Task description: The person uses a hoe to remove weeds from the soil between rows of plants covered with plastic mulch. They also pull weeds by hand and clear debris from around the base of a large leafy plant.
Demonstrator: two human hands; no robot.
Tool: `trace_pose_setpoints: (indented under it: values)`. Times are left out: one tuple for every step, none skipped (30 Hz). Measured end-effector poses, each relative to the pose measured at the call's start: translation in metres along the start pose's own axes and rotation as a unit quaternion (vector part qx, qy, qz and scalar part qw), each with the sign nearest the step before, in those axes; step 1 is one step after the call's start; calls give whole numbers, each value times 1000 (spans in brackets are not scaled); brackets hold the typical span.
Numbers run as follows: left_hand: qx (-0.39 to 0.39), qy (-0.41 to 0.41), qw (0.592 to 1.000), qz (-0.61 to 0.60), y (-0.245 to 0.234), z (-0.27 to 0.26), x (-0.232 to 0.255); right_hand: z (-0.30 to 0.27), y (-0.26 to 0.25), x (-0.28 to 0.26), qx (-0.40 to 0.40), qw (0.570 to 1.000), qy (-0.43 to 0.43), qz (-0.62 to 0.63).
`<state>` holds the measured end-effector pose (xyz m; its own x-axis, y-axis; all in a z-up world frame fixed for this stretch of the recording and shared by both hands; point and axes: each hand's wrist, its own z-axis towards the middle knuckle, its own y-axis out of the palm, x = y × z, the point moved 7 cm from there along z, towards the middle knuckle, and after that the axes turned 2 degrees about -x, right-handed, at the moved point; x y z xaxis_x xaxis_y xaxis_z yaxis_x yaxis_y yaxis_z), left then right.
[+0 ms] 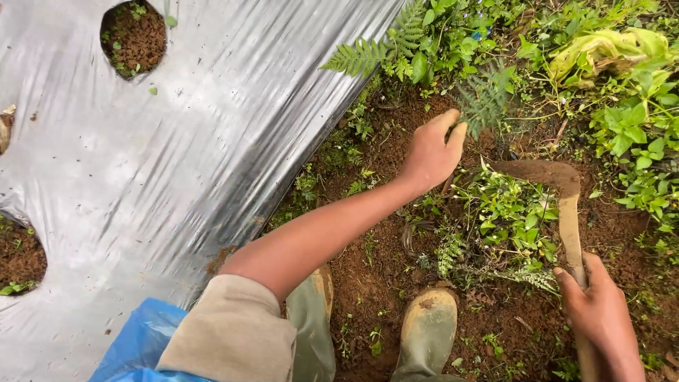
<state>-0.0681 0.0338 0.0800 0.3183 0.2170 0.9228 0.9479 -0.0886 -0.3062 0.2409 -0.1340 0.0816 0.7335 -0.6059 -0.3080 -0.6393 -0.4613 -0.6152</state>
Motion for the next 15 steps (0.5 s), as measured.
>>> trace_pose_setpoints:
  values:
    - [-1,0,1000,1,2,-4,-8,-3,-2,-3,0,1000,0,1]
    - [10,25,999,26,1,-8,-12,-6,-6,-9,10,999,-12,32]
    - [20,51,997,51,1,-12,-17,-10,-9,-15,20,997,-24,64]
    - [22,51,997,52,-3,-17,-21,-8,-10,-19,19,997,-26,64]
    - [13,44,998,49,-5,-22,-26,-7,-14,-27,43,994,-55,85]
    - [2,36,998,46,-7,-28,-31,-8,-18,-34,66,989,-83,107]
    - [3,35,998,46,-9,-30,-34,-14,-14,-54,65,989,-84,107]
    - [19,43,998,44,-12,-33,-35,-22,-13,-77,72,969,-118,203]
    - [34,52,997,41,-16,-36,-36,-30,-13,-99,79,939,-151,299]
    - [35,51,997,42,-17,-35,-35,-32,-3,-118,78,939,-152,299]
    - [44,44,997,36,-18,-35,-35,-33,8,-136,58,920,-145,358]
    - [53,36,997,29,-20,-35,-35,-34,19,-154,39,898,-138,416]
    - [55,36,997,30,-26,-39,-26,-26,37,-159,39,898,-139,416]
    - [72,51,996,-15,-34,-43,-16,-20,54,-174,2,880,-204,428]
    - [89,66,992,-59,-42,-46,-5,-16,71,-189,-35,858,-267,438]
